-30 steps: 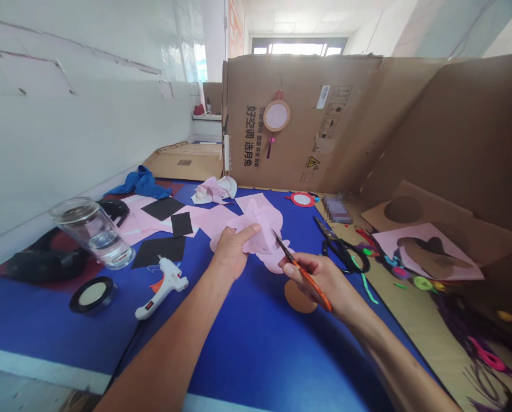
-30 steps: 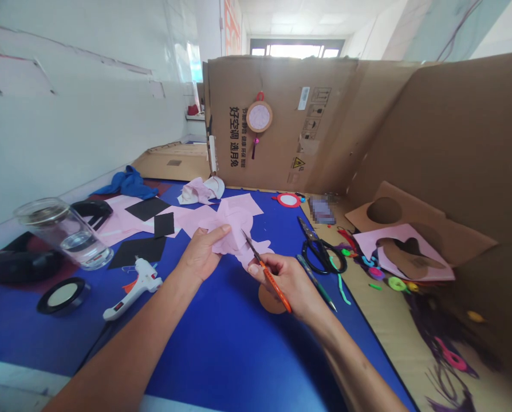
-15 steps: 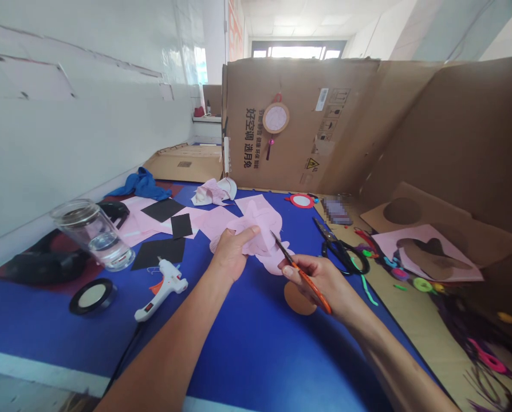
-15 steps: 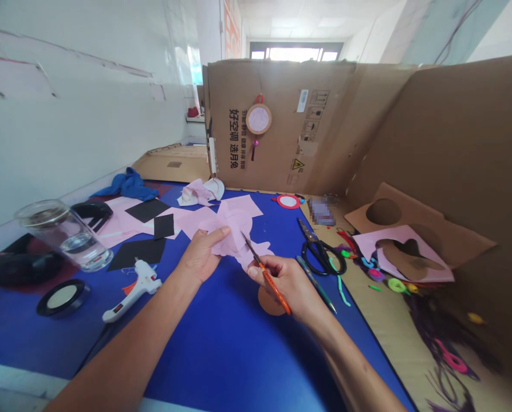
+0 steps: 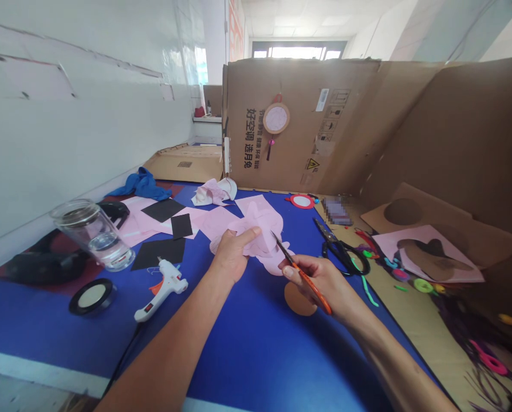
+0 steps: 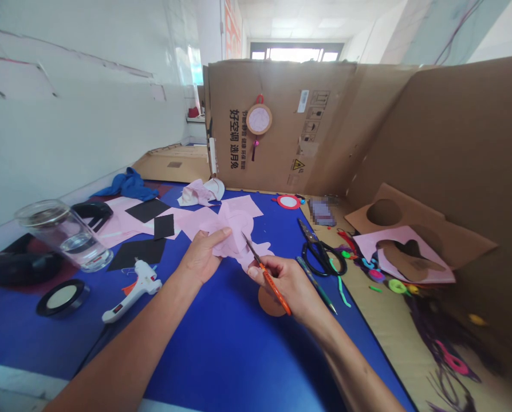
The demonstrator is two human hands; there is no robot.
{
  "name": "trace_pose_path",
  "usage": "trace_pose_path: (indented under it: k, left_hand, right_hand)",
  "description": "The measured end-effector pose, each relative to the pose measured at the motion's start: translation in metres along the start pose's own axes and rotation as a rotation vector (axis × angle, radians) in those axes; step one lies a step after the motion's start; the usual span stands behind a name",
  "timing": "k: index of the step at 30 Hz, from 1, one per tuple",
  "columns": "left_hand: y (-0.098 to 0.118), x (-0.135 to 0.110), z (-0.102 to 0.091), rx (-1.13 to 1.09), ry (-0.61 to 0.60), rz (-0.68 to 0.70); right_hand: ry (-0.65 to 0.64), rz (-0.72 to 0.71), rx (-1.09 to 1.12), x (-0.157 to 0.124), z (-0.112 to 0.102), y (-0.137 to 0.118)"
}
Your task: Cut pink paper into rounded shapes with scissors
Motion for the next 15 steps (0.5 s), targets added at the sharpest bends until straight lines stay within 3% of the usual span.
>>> trace_pose_path:
  k: [15]
  left_hand:
    - [-0.004, 0.0005, -0.0012, -0.004, -0.026, 0.004]
  right_hand:
    - [0.006, 0.002, 0.029, 0.0008, 0.0005, 0.0032]
Point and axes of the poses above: each hand's wrist, its own x-axis towards the middle knuckle, its own z-axis out of the palm, y = z × x, the point moved 1 cm from there along x, towards the middle knuckle, and after that the axes turned 2 degrees about y, right-handed, at the moved point
